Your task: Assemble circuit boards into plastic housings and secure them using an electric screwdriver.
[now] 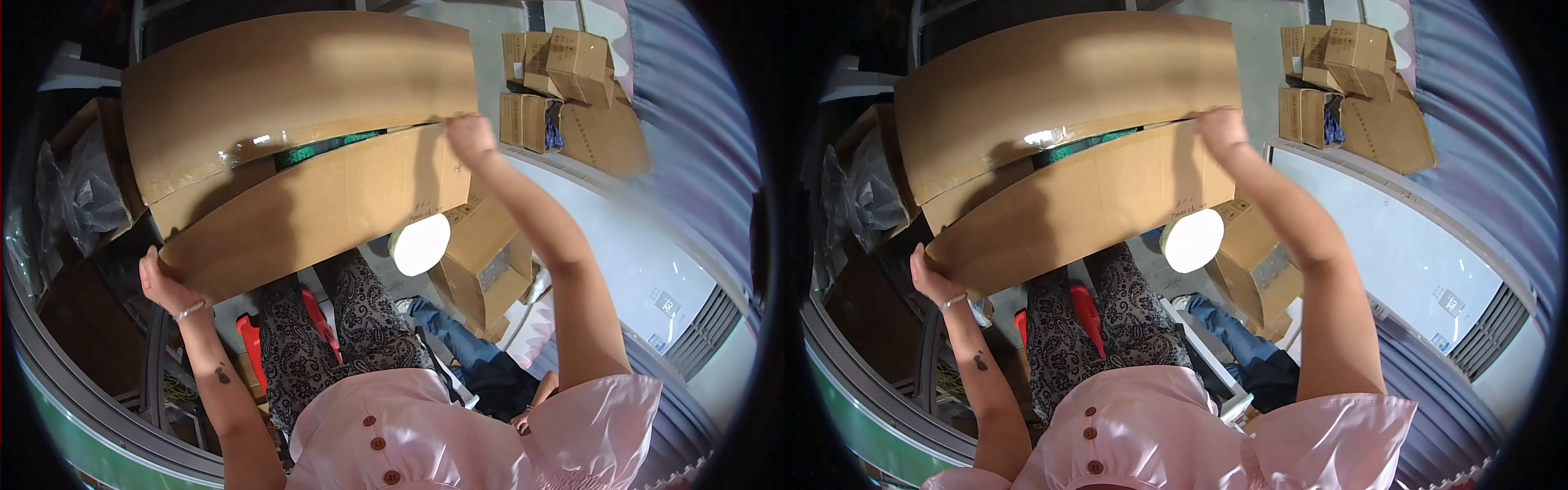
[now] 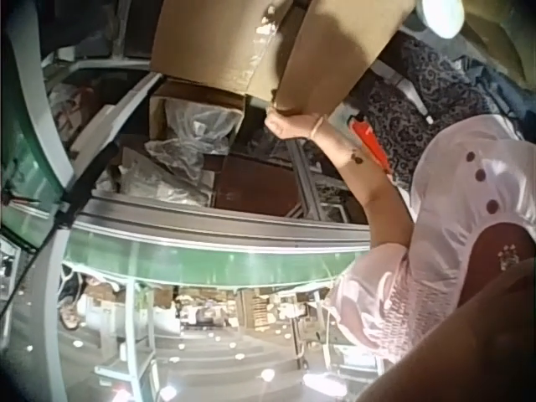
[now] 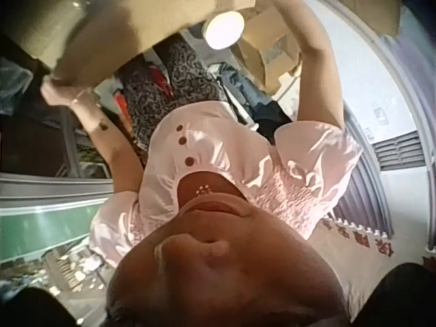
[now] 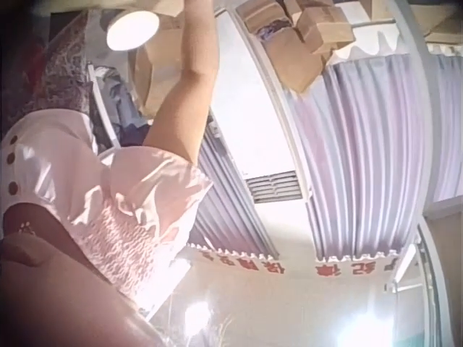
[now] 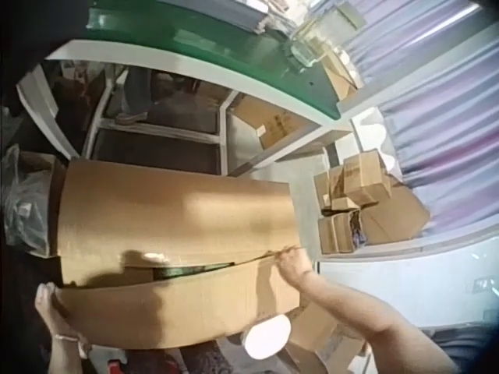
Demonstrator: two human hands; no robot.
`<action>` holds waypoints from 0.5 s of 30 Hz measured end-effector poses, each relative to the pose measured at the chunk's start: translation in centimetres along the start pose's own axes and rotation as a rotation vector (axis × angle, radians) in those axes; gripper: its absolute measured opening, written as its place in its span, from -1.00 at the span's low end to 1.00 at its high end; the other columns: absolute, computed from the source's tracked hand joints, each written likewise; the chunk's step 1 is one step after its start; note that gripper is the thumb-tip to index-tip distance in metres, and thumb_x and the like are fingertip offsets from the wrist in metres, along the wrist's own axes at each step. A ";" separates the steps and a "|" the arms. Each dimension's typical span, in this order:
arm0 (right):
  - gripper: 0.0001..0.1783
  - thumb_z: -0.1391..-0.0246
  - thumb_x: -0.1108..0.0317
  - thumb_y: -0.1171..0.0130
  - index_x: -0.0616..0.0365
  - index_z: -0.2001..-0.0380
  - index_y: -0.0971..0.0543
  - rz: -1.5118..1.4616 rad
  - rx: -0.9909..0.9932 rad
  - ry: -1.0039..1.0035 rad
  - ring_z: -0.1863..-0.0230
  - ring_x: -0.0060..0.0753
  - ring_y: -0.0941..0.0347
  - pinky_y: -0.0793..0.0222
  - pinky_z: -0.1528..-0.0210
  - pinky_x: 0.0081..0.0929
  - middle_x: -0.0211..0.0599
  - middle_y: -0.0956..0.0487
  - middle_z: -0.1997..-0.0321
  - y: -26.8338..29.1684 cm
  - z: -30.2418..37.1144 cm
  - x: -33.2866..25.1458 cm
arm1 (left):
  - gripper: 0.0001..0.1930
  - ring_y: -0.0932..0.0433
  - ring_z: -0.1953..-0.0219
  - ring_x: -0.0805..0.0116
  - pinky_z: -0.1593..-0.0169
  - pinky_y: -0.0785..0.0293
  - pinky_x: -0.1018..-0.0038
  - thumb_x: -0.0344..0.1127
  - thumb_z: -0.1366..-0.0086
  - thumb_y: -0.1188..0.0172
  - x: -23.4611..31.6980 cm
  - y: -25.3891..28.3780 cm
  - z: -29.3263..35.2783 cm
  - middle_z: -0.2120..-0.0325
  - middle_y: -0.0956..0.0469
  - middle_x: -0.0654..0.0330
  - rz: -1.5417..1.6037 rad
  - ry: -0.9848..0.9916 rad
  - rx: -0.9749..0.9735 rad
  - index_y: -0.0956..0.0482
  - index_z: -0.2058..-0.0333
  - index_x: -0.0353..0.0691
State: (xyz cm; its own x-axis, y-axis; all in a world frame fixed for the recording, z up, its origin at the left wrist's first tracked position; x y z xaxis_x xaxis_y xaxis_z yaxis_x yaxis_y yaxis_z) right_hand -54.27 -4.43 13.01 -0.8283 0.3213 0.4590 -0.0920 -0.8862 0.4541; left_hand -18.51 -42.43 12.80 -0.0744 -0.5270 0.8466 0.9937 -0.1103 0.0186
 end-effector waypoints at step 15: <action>-0.78 0.00 0.35 0.06 -0.10 0.43 -0.61 -0.036 0.138 -0.206 0.24 -0.37 -0.52 -0.45 0.31 -0.32 -0.43 -0.59 0.29 -4.2 -1.7 9.0 | -0.83 -0.34 0.42 0.48 0.28 -0.26 0.57 -0.24 -0.11 -0.01 -0.9 8.5 -4.3 0.55 -0.35 0.32 0.046 -0.155 -0.005 -0.41 0.56 -0.20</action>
State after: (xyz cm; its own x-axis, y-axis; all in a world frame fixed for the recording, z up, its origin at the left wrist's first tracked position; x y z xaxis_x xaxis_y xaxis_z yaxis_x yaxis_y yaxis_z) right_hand -62.26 1.58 13.96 -0.6946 0.4254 0.5801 -0.0314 -0.8235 0.5664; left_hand -10.31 -46.54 9.95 -0.0146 -0.3955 0.9183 0.9953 -0.0937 -0.0246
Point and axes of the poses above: each hand's wrist, its own z-axis away from the middle knuckle, its own y-axis out of the back of the hand, x = y × z, the point moved 8 cm from there along -z, towards the middle knuckle
